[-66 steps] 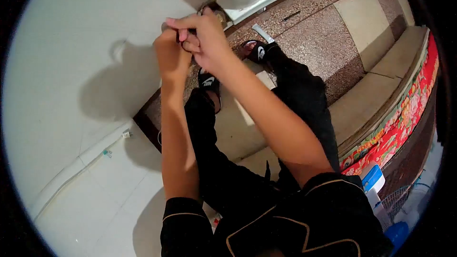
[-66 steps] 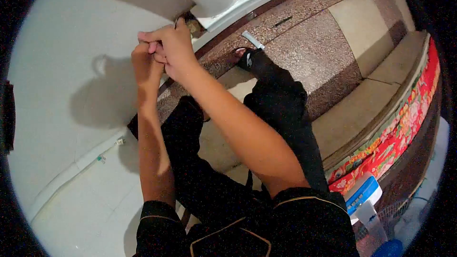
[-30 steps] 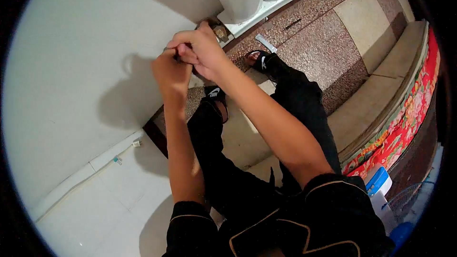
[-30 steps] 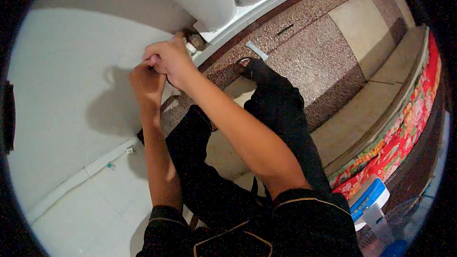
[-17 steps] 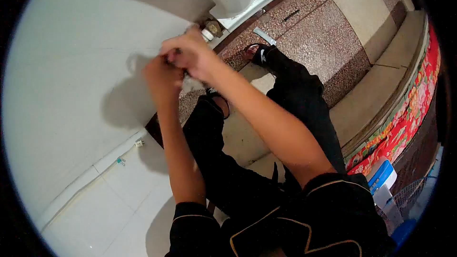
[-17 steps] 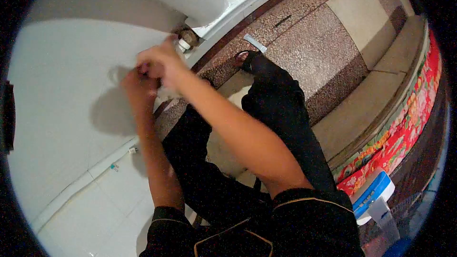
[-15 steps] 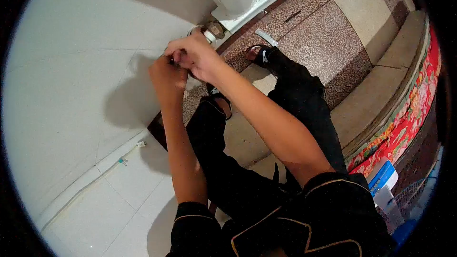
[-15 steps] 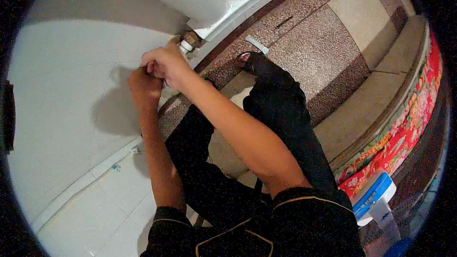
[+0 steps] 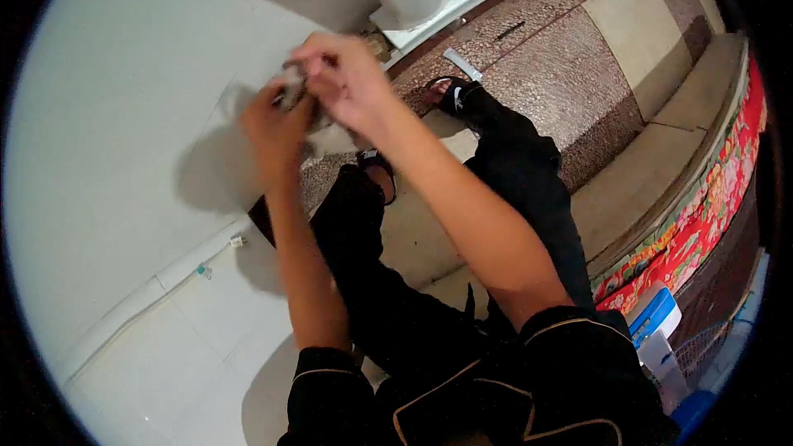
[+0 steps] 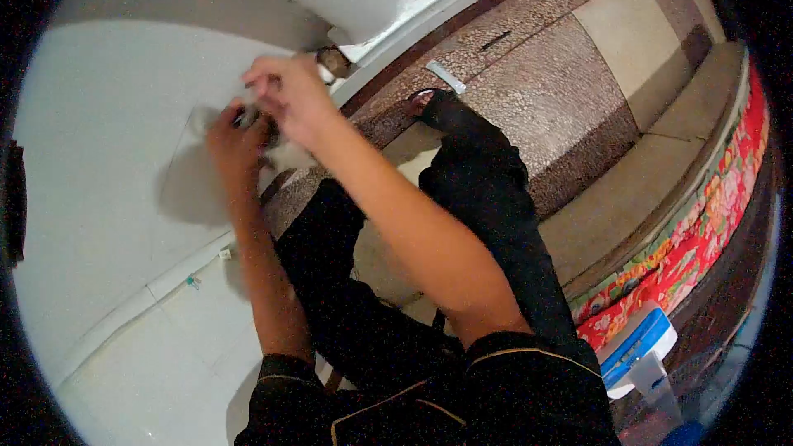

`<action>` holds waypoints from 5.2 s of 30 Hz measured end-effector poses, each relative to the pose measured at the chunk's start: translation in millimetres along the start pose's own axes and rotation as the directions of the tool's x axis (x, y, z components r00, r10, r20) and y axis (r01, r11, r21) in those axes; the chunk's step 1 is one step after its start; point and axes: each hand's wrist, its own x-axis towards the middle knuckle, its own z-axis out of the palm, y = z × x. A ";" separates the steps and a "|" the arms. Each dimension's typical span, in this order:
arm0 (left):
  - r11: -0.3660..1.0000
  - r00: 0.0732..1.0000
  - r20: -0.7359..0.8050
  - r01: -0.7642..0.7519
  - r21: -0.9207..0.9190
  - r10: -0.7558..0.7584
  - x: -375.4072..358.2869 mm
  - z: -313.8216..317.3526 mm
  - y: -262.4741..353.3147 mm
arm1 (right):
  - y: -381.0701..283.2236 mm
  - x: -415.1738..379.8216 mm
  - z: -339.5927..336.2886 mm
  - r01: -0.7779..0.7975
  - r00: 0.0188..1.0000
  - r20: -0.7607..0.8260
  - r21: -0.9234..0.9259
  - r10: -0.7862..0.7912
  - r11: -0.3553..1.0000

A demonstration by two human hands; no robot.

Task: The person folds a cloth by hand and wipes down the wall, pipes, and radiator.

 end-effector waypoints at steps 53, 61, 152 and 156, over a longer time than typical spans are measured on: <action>0.992 0.988 -0.096 -0.121 -0.019 0.119 -9.8 -10.9 -42.8 | 61.4 -5.9 9.1 0.110 0.992 -0.051 -0.127 -0.117 0.986; 0.985 0.985 -0.060 -0.159 0.060 0.163 -7.6 -12.9 -35.3 | 58.3 0.6 -0.2 -0.051 0.995 0.088 0.103 0.042 0.993; 0.998 0.992 0.108 0.060 0.023 -0.062 -2.6 -34.2 -99.2 | 83.7 -25.7 31.7 -0.165 0.985 0.032 -0.079 0.168 0.983; 0.994 0.998 -0.007 0.062 0.088 -0.061 -7.5 -32.6 -71.6 | 75.6 -7.1 6.6 -0.151 0.987 0.048 -0.045 0.153 0.987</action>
